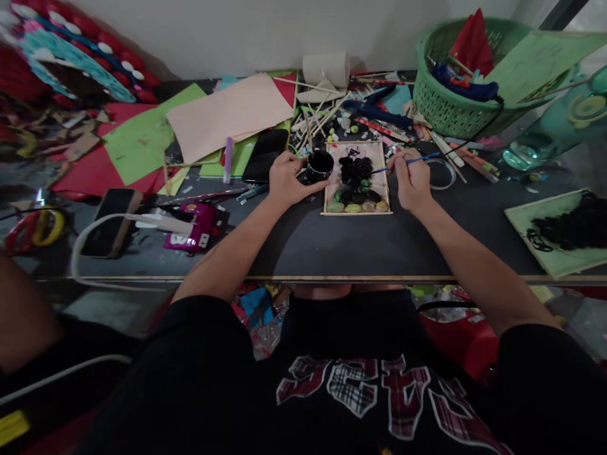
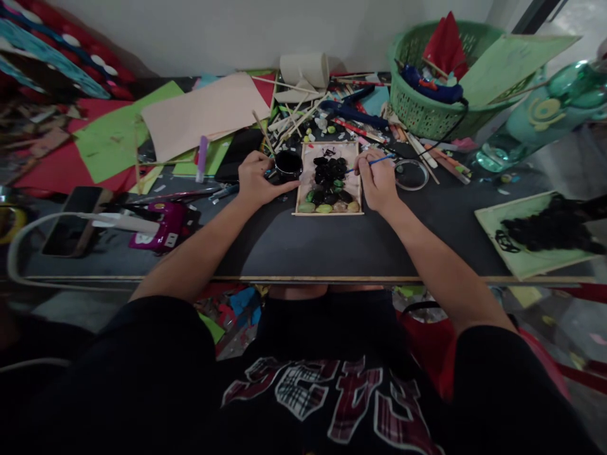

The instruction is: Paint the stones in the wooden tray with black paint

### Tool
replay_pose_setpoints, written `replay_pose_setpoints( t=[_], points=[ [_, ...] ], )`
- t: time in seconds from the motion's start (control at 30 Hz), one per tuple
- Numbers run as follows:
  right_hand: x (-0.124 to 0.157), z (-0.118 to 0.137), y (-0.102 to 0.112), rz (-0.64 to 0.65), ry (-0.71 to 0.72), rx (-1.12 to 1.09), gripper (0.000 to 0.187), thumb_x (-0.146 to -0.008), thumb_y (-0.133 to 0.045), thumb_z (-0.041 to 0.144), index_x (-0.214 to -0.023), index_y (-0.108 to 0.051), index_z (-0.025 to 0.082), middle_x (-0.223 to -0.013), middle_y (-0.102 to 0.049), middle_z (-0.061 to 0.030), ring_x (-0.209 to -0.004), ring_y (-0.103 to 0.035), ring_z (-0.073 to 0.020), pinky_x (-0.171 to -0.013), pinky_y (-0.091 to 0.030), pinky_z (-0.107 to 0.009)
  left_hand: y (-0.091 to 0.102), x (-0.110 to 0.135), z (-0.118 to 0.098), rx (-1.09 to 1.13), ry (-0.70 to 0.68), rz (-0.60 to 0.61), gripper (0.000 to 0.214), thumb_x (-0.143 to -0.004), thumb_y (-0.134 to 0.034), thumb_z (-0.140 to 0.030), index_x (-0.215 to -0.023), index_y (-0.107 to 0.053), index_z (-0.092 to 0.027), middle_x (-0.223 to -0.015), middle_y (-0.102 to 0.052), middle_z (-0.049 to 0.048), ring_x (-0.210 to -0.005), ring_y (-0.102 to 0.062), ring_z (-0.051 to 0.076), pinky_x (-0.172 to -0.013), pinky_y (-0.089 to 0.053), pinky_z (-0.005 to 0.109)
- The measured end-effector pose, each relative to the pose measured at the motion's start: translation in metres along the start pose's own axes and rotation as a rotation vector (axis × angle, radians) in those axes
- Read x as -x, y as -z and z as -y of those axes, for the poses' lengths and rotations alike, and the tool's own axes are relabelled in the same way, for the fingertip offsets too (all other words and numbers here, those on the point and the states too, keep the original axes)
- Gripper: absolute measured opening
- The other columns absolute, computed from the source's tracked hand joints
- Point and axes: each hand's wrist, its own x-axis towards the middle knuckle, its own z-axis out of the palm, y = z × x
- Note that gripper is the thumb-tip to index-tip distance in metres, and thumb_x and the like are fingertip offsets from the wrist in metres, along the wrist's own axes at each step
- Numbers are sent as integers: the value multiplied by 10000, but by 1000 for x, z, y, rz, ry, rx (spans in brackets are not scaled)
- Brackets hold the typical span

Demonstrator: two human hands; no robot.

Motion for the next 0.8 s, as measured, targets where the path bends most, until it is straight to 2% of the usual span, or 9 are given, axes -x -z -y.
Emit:
replay_pose_setpoints(
  t=[0.23,0.33,0.47,0.67,0.8],
  points=[
    [-1,1,-5,-40,-21,-24,572,-1017,-279,643,-752,-586,240,-739,-597,-34,-794,-607,-192,-861,-483,-405,0,0,-1,-22,-33,-53,656,-630,-703,-853,-802,-632,-223,-792,-568,50,-804,-596,238,-754,-501,374],
    [-2,3,-5,-60,-29,-4,566,-1009,-293,655,-754,-583,241,-739,-604,-39,-836,-619,-207,-892,-480,-417,1,0,-3,-24,-18,-64,663,-615,-697,-866,-790,-635,-230,-779,-568,52,-790,-599,242,-748,-505,380],
    [-1,8,-4,2,-33,-2,579,-1004,-279,670,-767,-592,244,-731,-612,-36,-804,-615,-201,-889,-486,-416,3,0,-6,1,3,-59,676,-615,-677,-882,-803,-643,-234,-782,-570,58,-803,-602,250,-760,-507,388],
    [0,7,-7,-24,-18,32,575,-982,-290,703,-767,-583,258,-782,-625,-58,-893,-610,-238,-929,-478,-454,5,-1,-9,37,37,-43,688,-596,-677,-894,-777,-634,-231,-782,-565,59,-806,-604,252,-774,-513,397],
    [-1,1,-9,-45,-63,-10,581,-1000,-266,680,-769,-577,247,-750,-613,-45,-820,-614,-217,-903,-491,-440,7,-1,-9,60,54,-19,705,-587,-680,-899,-769,-630,-219,-808,-576,80,-831,-610,277,-791,-517,434]
  ],
)
